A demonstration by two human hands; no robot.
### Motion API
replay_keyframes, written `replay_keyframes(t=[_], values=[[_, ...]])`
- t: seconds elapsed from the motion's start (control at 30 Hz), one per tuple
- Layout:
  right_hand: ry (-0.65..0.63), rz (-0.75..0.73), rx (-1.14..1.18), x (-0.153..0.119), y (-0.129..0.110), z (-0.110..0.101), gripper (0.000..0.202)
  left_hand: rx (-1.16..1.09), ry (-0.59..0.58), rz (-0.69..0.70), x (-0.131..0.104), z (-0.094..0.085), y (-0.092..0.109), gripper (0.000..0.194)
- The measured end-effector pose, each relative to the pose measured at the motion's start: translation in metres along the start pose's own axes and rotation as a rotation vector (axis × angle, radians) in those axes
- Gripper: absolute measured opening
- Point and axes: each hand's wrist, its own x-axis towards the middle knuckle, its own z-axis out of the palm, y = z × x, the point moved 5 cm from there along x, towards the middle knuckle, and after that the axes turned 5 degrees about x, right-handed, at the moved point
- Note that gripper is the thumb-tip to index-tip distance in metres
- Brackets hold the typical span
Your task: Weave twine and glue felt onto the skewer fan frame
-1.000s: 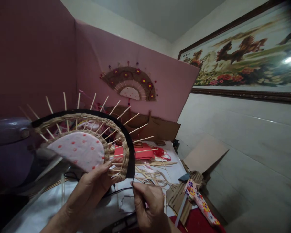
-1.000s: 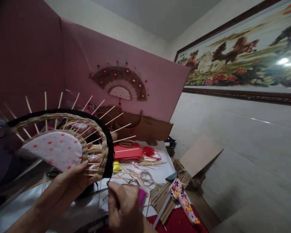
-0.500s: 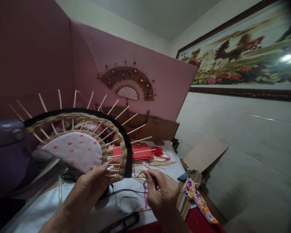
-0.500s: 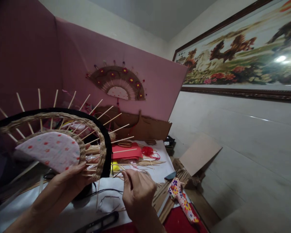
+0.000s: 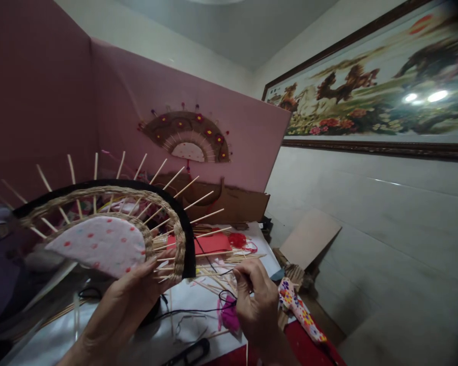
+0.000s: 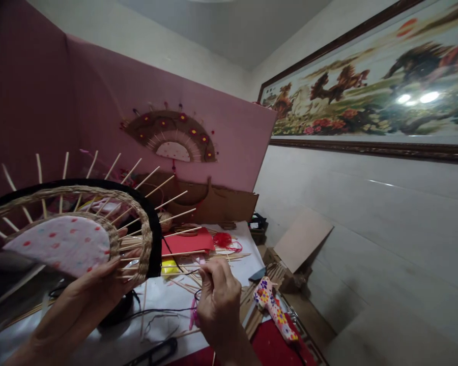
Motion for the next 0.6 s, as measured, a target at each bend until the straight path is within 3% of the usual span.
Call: replay_keyframes(t=[0.2, 0.37, 0.6], values=[[-0.108, 0.445, 0.214, -0.012, 0.027, 0.004, 0.015, -0.037, -0.002, -0.022, -0.004, 0.008, -0.001, 0.029], [-0.193, 0.527, 0.418, -0.007, 0.032, 0.016, 0.014, 0.015, -0.068, -0.074, -0.008, 0.012, -0.009, 0.022], [-0.354, 0.559, 0.562, -0.009, 0.023, 0.06, 0.014, -0.017, -0.09, -0.115, -0.01, 0.011, -0.016, 0.026]])
